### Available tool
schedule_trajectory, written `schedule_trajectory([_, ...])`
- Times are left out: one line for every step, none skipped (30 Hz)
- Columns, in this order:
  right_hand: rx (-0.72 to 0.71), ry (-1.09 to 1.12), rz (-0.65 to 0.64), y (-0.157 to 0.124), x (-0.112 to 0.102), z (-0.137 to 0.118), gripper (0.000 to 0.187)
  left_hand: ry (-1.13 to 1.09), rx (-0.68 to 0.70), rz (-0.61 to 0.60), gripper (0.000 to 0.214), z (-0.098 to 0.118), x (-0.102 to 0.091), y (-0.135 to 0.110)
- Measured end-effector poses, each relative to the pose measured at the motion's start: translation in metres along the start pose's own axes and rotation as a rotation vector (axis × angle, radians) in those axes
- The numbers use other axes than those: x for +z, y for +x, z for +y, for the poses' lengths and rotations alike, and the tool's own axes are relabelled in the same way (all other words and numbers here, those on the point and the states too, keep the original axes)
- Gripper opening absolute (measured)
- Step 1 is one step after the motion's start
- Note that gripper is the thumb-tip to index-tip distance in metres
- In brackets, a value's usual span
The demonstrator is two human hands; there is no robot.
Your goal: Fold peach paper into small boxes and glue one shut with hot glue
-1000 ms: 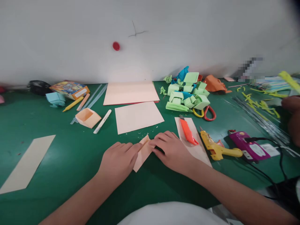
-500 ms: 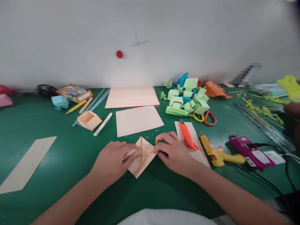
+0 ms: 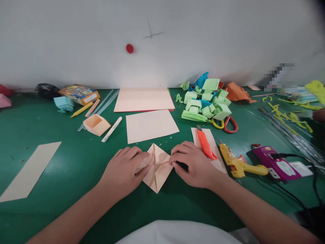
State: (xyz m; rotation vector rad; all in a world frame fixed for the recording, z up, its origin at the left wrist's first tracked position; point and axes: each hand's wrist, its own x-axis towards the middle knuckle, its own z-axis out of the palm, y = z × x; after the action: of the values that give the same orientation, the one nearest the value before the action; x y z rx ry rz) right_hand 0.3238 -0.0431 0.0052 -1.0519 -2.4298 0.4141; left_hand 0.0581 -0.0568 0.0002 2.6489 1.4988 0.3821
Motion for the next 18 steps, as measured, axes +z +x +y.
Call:
schedule_trajectory([0.004,-0.011,-0.003,0.0004,0.0008,-0.0002,0.015,-0.002,0.003,0.003,0.025,-0.0004,0.0003,0.0002])
schedule_trajectory([0.008,-0.023,-0.004,0.0009,0.0017,-0.0004,0.015,-0.003,0.008,0.006,0.024,-0.0007,0.0005,0.0005])
schedule_trajectory([0.01,-0.033,-0.004,0.0013,0.0028,-0.0006,0.015,-0.005,0.014,0.011,0.024,-0.0011,0.0006,0.0009])
schedule_trajectory([0.013,-0.04,-0.002,0.0017,0.0038,-0.0008,0.014,-0.007,0.02,0.016,0.024,-0.0014,0.0005,0.0013])
schedule_trajectory([0.017,-0.043,0.0,0.0019,0.0049,-0.001,0.013,-0.009,0.026,0.02,0.024,-0.0017,0.0005,0.0018])
schedule_trajectory([0.023,-0.043,0.0,0.0021,0.0059,-0.0011,0.011,-0.01,0.03,0.024,0.024,-0.002,0.0004,0.0022])
schedule_trajectory([0.031,-0.041,-0.002,0.0021,0.0068,-0.0011,0.009,-0.01,0.031,0.029,0.025,-0.0023,0.0003,0.0025])
schedule_trajectory([0.04,-0.037,-0.002,0.002,0.0077,-0.001,0.007,-0.009,0.031,0.036,0.025,-0.0026,0.0003,0.0027])
schedule_trajectory([0.05,-0.035,0.0,0.0019,0.0084,-0.0009,0.007,-0.009,0.033,0.043,0.025,-0.0027,0.0002,0.0028])
schedule_trajectory([0.058,-0.035,0.002,0.0018,0.0089,-0.0008,0.009,-0.007,0.038,0.052,0.025,-0.0027,0.0002,0.0028])
schedule_trajectory([0.065,-0.036,0.005,0.0017,0.0093,-0.0008,0.013,-0.003,0.043,0.069,0.025,-0.0025,0.0,0.0026])
schedule_trajectory([0.073,-0.037,0.01,0.0017,0.0095,-0.0008,0.018,0.004,0.047,0.091,0.024,-0.002,-0.0003,0.0024])
schedule_trajectory([0.081,-0.036,0.017,0.0018,0.0096,-0.0009,0.021,0.014,0.053,0.119,0.024,-0.0013,-0.0008,0.0022])
schedule_trajectory([0.091,-0.032,0.026,0.002,0.0096,-0.001,0.023,0.026,0.061,0.15,0.024,-0.0004,-0.0014,0.002])
schedule_trajectory([0.104,-0.023,0.035,0.0023,0.0095,-0.001,0.023,0.038,0.073,0.18,0.024,0.0007,-0.002,0.0018])
schedule_trajectory([0.12,-0.008,0.046,0.0025,0.0095,-0.001,0.024,0.05,0.095,0.202,0.025,0.0018,-0.0025,0.0015])
schedule_trajectory([0.137,0.01,0.056,0.0027,0.0096,-0.0008,0.024,0.061,0.127,0.211,0.027,0.0028,-0.0028,0.0011])
schedule_trajectory([0.155,0.031,0.065,0.0027,0.0098,-0.0004,0.026,0.07,0.165,0.208,0.03,0.0037,-0.0027,0.0006])
